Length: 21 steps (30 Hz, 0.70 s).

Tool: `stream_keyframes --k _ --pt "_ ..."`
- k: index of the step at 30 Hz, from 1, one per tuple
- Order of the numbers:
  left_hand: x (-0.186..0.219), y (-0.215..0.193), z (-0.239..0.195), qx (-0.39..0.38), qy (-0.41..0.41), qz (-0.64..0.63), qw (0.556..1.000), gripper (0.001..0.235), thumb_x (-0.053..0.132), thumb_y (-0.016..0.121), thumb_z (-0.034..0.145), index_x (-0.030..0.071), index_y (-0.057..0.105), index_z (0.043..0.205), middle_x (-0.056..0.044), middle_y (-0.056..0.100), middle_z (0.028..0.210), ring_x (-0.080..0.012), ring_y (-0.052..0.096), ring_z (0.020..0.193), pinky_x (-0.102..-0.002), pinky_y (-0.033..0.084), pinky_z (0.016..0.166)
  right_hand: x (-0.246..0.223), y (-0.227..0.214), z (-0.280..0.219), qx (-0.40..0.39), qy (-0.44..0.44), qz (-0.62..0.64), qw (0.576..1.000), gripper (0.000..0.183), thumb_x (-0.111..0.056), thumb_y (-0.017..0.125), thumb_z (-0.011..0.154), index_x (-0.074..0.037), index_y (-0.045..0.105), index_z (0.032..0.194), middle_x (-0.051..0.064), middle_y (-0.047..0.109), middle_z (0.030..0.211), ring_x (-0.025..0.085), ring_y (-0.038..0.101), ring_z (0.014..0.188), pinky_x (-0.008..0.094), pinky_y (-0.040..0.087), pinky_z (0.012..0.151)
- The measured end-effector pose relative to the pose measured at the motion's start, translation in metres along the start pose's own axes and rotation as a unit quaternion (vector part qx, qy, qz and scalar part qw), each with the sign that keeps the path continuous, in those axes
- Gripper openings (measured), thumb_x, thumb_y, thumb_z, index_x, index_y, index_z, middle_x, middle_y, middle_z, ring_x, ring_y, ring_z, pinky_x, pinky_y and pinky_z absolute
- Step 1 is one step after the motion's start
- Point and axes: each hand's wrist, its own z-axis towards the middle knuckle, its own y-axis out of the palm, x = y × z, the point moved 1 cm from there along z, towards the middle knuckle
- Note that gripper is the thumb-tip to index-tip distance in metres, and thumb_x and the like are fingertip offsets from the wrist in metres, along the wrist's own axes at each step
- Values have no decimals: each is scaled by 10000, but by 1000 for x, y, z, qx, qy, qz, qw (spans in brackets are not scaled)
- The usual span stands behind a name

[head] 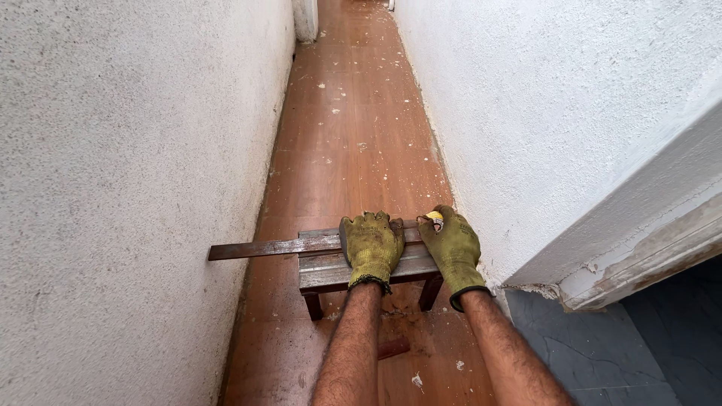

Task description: The person sands a metal bar resting on a small wooden stool using a sanding block. They repeatedly rub the block along the bar's length and edges while seated on the floor.

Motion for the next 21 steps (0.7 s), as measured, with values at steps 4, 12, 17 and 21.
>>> stream_keyframes --k 4,12,17,21 --pt "-3 1 2 18 3 1 1000 563 501 302 1061 113 649 1276 -136 650 1212 -291 556 1257 -572 252 1175 3 4 -1 6 -104 -23 994 584 -525 688 893 -197 608 1369 75 727 1195 233 708 1075 421 571 955" --pt "-1 3 -1 2 1 8 1000 562 492 297 1085 111 683 1233 -127 687 1159 -262 618 1193 -529 341 1138 -9 -3 5 -64 -34 1 997 579 -565 634 955 -211 580 1409 64 750 1145 224 774 922 412 615 902" --pt "-5 8 6 7 -3 6 1000 549 477 301 1085 109 680 1234 -125 692 1156 -264 625 1180 -532 339 1139 -12 -1 10 -62 -102 -3 993 601 -556 682 909 -191 587 1377 71 727 1179 221 729 1031 400 572 956" --pt "-6 14 10 38 13 3 999 537 476 321 1072 107 669 1247 -129 678 1193 -276 602 1216 -562 289 1162 -4 3 14 16 -60 26 998 559 -503 693 940 -143 608 1360 91 752 1135 225 731 1058 416 572 970"
